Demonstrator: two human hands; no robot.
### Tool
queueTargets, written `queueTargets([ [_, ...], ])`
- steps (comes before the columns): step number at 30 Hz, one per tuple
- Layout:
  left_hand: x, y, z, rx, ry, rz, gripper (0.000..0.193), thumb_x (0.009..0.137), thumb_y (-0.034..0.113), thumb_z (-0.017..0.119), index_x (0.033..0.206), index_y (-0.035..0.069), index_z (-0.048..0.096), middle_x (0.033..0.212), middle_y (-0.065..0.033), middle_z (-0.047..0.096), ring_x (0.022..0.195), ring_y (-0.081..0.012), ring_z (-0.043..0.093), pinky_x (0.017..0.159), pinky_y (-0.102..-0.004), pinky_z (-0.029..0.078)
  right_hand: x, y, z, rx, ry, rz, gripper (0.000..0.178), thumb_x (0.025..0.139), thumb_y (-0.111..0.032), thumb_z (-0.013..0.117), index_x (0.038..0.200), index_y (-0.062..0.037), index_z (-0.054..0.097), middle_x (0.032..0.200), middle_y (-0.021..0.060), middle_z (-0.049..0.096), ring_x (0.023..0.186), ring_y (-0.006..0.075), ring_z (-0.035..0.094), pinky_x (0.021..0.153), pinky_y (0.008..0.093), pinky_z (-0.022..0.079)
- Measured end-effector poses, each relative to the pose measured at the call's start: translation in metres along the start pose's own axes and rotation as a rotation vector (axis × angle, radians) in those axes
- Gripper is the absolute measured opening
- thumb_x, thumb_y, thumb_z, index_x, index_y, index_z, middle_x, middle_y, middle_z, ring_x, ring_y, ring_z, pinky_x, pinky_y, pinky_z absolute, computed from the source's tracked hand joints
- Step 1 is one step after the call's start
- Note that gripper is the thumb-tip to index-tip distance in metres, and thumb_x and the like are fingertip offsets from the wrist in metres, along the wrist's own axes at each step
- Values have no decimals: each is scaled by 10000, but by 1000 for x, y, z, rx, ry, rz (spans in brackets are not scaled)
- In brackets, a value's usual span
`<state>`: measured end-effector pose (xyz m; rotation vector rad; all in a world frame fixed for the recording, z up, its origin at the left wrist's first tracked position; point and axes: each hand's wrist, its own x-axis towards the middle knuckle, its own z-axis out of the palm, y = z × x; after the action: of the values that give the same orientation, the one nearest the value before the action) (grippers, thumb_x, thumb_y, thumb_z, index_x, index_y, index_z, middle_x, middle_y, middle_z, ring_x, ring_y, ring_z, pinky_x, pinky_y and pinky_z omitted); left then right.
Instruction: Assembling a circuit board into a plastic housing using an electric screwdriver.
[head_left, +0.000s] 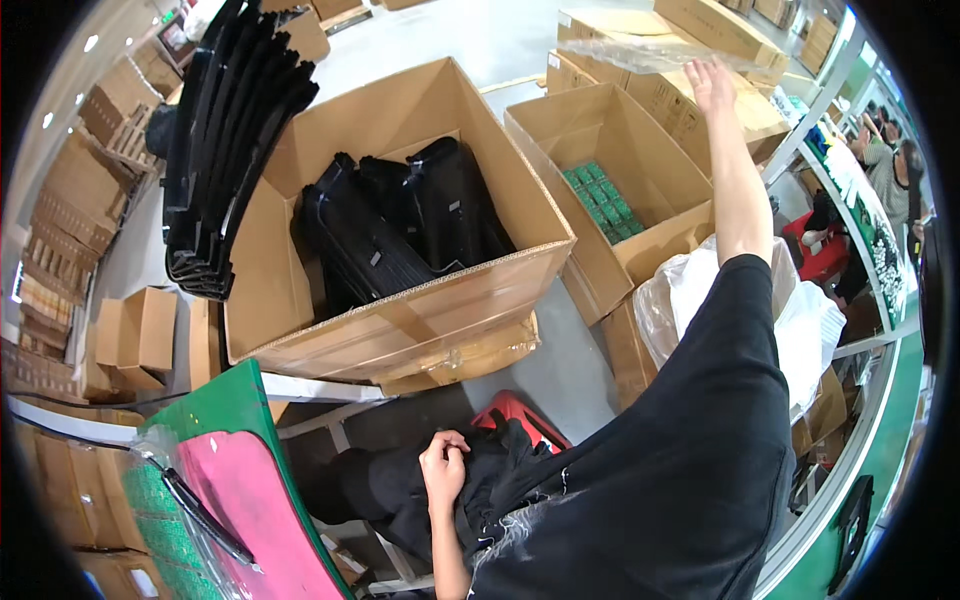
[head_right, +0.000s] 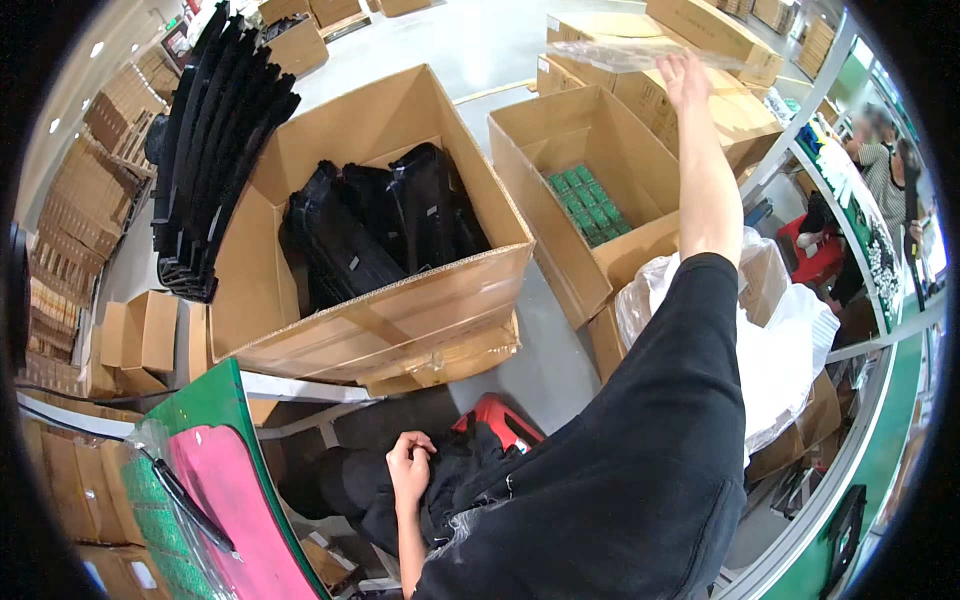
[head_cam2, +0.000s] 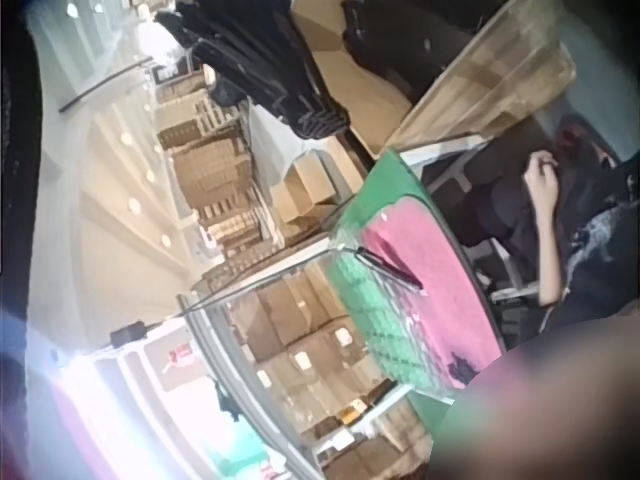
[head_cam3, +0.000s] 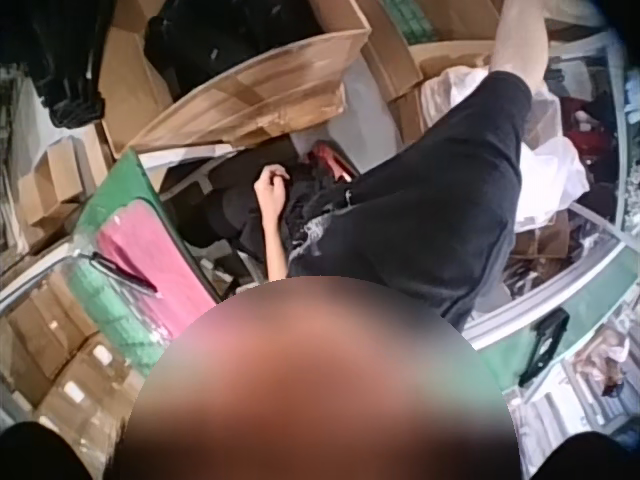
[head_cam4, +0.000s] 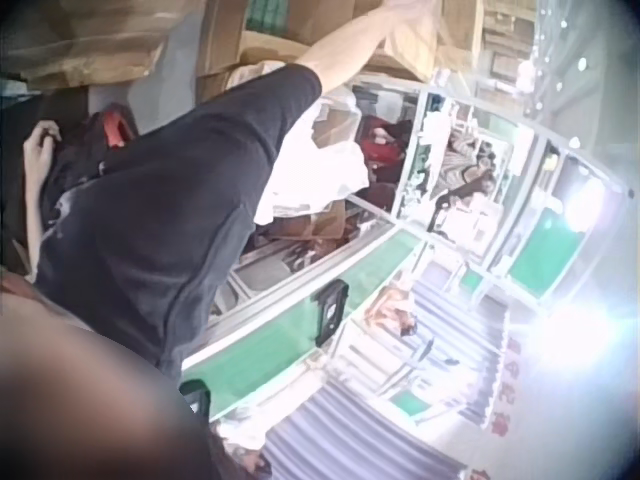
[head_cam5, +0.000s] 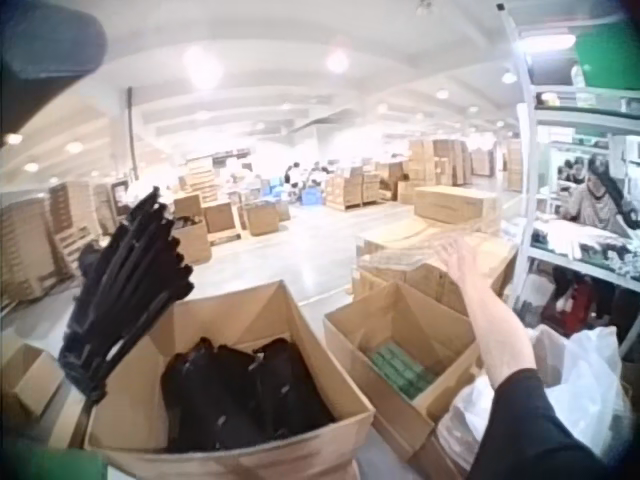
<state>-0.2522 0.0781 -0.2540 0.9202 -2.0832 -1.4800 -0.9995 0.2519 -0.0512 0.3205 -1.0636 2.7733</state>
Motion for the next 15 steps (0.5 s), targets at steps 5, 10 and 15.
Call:
queueTargets([
  [5,-4,4,-3,9,-4,-23,200,823,-109,442,898,-17,603,720,-90,656,665,-150,644,628,-263,503,-77,73,72,-459,-61,173,309,910,-138,586,1197,-29,545,1050,101,607,873,192,614,687,347,556],
  [10,-5,3,-5,8,46,-35,209,817,-99,435,898,-15,608,745,-85,672,651,-125,622,620,-259,504,-187,126,198,-717,-492,13,318,861,-109,575,1166,-17,573,867,41,606,656,101,553,578,254,482],
  [15,-7,1,-8,-15,44,-77,217,822,-60,455,959,-2,614,768,-108,684,733,-181,682,697,-295,530,-324,130,315,-611,-1076,-378,304,854,-82,579,1152,-40,541,914,28,576,743,86,542,720,248,476],
])
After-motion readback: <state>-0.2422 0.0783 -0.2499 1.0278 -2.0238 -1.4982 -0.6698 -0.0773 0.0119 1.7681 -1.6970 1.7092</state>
